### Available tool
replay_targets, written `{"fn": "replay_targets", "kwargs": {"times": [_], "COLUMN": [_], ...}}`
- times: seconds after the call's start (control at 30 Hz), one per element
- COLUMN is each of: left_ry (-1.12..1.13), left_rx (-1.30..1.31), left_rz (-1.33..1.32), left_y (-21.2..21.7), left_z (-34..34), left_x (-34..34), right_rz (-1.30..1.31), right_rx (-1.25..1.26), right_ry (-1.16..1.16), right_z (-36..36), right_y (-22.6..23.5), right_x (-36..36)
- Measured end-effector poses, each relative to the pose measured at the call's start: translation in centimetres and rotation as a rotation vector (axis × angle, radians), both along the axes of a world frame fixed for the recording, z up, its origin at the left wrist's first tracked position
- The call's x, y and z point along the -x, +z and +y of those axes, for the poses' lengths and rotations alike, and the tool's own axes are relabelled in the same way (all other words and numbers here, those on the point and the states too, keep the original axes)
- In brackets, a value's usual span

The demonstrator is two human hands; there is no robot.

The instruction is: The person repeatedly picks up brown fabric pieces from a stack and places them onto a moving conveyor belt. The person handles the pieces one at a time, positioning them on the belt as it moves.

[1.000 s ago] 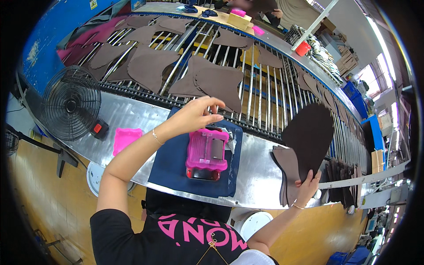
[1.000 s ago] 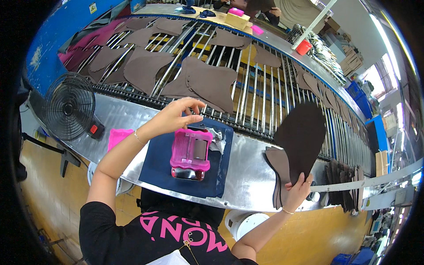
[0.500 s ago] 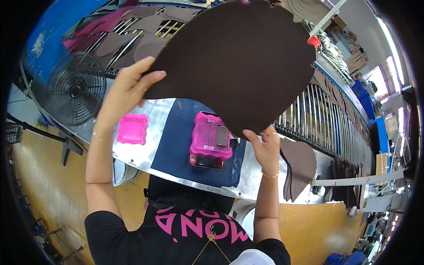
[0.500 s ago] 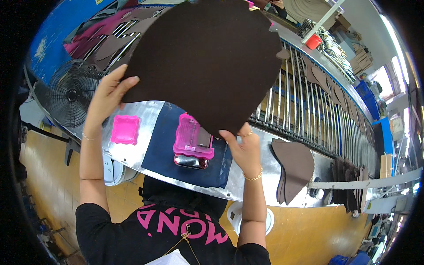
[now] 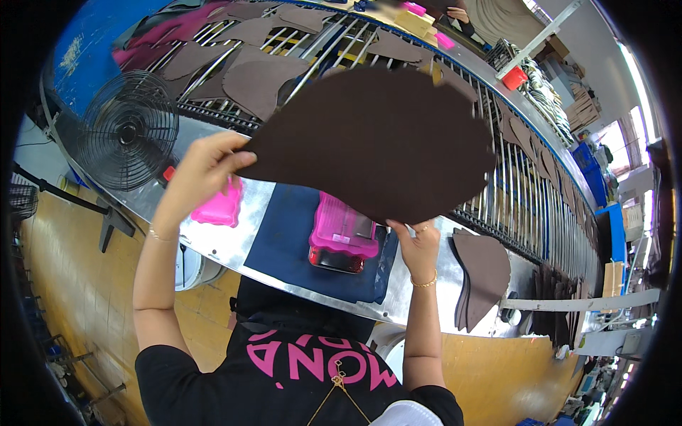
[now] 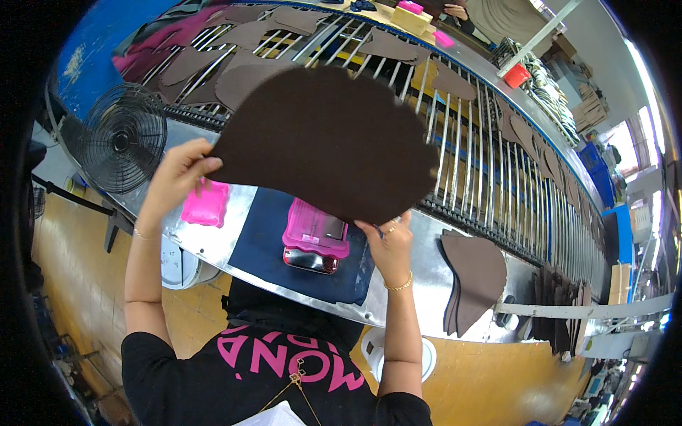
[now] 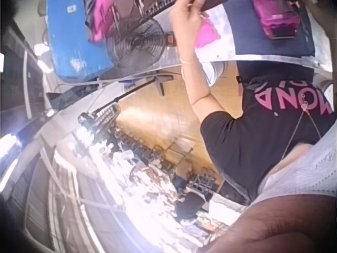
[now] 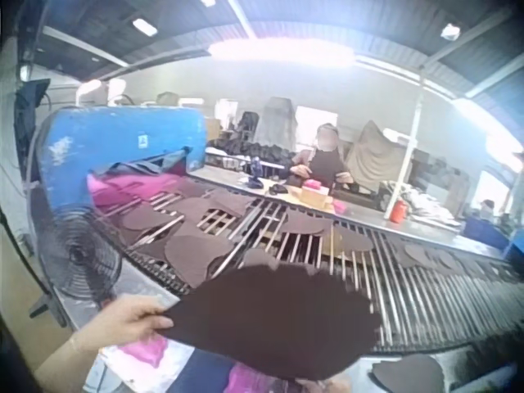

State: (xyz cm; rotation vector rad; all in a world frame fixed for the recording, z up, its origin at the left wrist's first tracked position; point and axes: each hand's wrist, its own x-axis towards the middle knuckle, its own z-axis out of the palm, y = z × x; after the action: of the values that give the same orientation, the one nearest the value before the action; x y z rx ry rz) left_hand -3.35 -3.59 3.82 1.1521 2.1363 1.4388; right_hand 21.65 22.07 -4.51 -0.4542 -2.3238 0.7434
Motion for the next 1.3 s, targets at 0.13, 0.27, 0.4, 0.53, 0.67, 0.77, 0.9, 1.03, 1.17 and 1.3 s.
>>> {"fn": "replay_targets", "kwargs": {"times": [0.13, 0.27, 0.4, 0.53, 0.67, 0.77, 0.9, 1.03, 1.17, 1.3], "left_ry": [-0.120, -0.284, -0.425, -0.541, -0.587, -0.446, -0.199, -0.055, -0.007, -0.009], "left_rx": [0.105, -0.019, -0.055, -0.032, -0.046, -0.221, -0.188, -0.116, -0.120, -0.160], "left_rz": [0.011, 0.454, 0.520, 0.555, 0.567, 0.405, 0.223, 0.047, -0.025, -0.130], "left_y": [-2.2, -4.1, -4.6, -4.5, -4.0, -3.2, -3.9, -5.9, -8.8, -10.5], "left_z": [3.5, 7.4, 10.4, 13.5, 14.6, 13.9, 9.1, 5.2, 3.8, 3.6], "left_x": [-2.0, -3.6, -5.7, -8.3, -8.3, -5.8, 0.5, 4.5, 7.1, 8.8], "right_rz": [-0.044, -0.046, 0.024, 0.208, 0.278, 0.342, 0.281, 0.224, 0.121, 0.057], "right_rx": [0.027, 0.144, 0.300, 0.247, 0.289, 0.421, 0.604, 0.685, 0.843, 0.889], "right_ry": [-0.104, -0.263, -0.411, -0.482, -0.507, -0.425, -0.290, -0.166, -0.020, -0.100], "right_z": [1.3, 2.2, 2.5, 4.3, 4.4, 5.5, 8.3, 12.9, 16.2, 18.2], "right_y": [-2.8, -5.8, -4.2, -0.8, 5.0, 7.5, 9.4, 7.5, 4.7, 0.7], "right_x": [-4.3, -9.6, -14.4, -19.8, -20.1, -18.0, -8.2, 5.8, 21.8, 36.5]}}
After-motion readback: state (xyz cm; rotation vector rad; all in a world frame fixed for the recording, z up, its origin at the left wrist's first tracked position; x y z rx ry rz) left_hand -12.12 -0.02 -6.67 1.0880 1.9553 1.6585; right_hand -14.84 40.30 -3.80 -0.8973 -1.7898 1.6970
